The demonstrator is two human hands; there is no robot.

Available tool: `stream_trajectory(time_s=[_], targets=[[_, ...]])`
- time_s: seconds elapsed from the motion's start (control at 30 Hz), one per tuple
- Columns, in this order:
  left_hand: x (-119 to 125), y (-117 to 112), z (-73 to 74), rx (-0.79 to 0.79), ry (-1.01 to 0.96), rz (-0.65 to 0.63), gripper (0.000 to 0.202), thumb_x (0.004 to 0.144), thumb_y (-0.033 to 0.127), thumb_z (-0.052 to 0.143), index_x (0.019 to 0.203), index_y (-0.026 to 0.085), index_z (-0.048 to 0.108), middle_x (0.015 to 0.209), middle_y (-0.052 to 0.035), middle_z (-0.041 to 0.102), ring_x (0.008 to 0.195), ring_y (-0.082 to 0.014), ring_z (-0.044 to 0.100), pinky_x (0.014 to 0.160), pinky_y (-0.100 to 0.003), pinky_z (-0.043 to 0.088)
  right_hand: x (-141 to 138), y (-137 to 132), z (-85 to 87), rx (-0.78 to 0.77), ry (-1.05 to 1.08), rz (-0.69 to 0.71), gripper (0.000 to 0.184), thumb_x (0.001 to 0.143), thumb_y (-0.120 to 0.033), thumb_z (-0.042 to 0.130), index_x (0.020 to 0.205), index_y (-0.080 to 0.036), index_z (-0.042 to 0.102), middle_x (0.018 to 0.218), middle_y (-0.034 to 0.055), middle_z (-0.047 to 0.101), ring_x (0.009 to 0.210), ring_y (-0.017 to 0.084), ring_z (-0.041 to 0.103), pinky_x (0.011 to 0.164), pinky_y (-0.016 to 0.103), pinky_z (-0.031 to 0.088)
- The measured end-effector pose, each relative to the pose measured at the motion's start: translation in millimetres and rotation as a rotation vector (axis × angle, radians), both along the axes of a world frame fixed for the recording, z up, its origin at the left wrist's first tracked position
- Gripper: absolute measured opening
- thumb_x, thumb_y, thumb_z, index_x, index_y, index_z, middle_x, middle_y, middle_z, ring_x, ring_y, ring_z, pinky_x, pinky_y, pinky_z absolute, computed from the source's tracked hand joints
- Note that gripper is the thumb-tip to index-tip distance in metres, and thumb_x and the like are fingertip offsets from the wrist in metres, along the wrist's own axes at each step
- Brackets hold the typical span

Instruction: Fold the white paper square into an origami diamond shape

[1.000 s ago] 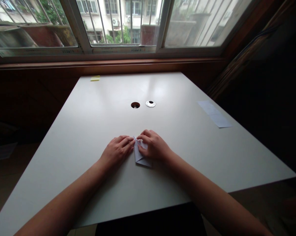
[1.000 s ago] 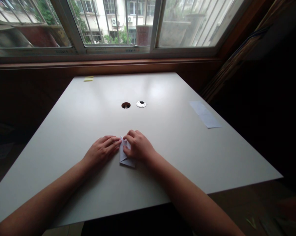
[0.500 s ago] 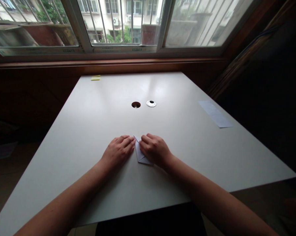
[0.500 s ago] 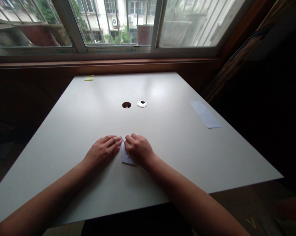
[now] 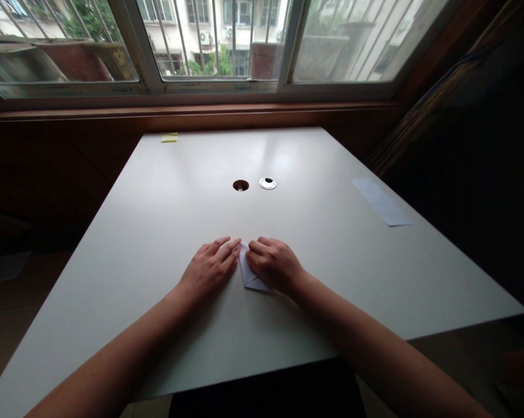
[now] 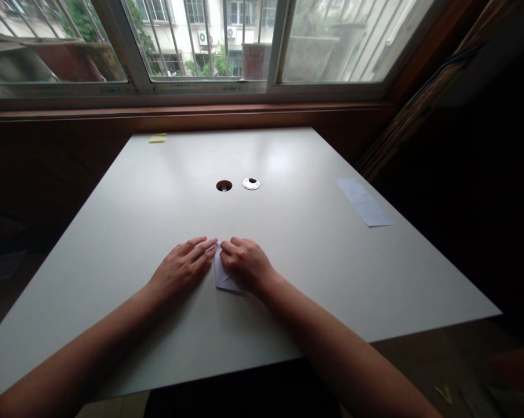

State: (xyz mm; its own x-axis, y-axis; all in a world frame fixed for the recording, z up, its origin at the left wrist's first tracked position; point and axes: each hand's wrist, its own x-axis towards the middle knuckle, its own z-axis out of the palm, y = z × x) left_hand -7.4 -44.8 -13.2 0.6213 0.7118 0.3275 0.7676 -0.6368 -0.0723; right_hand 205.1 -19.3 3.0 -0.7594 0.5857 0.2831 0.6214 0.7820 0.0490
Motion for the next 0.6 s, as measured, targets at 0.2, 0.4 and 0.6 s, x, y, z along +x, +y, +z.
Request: stream_trajectory(time_s=[0.2,0.4,0.6], targets=[[-0.2,0.0,-1.6,-0.021,0.009,0.0,0.034,0.1,0.026,0.043,0.131,0.02,0.057,0.14,-0.0058,0.056,0.13,-0.0256,0.046,0.096,-0.04,0.046,0.5,0.4,-0.2,0.011,-0.02,0.005,0.017,0.093,-0.013,0.053,0.08,-0.016,0.064,0.085,0.0056,0.063,0.077,0.018,0.05,0.065,0.033,0.036],[0.0,-0.5,-2.0,-0.017,0.013,0.01,0.034,0.1,0.026,0.044,0.131,0.021,0.056,0.139,-0.0058,0.056,0.129,-0.0252,0.047,0.095,-0.04,0.046,0.3,1.0,0.8,0.014,-0.018,0.012,0.017,0.092,-0.013,0.053,0.079,-0.016,0.063,0.084,0.0046,0.063,0.077,0.018,0.05,0.064,0.033,0.035],[0.3,-1.1,-0.9,-0.022,0.01,0.015,0.032,0.1,0.024,0.044,0.129,0.02,0.058,0.137,-0.0057,0.058,0.122,-0.0251,0.05,0.094,-0.039,0.046,0.8,0.7,1.3,0.009,-0.015,0.017,0.018,0.092,-0.012,0.053,0.077,-0.017,0.063,0.083,0.0046,0.063,0.076,0.018,0.051,0.064,0.033,0.035]])
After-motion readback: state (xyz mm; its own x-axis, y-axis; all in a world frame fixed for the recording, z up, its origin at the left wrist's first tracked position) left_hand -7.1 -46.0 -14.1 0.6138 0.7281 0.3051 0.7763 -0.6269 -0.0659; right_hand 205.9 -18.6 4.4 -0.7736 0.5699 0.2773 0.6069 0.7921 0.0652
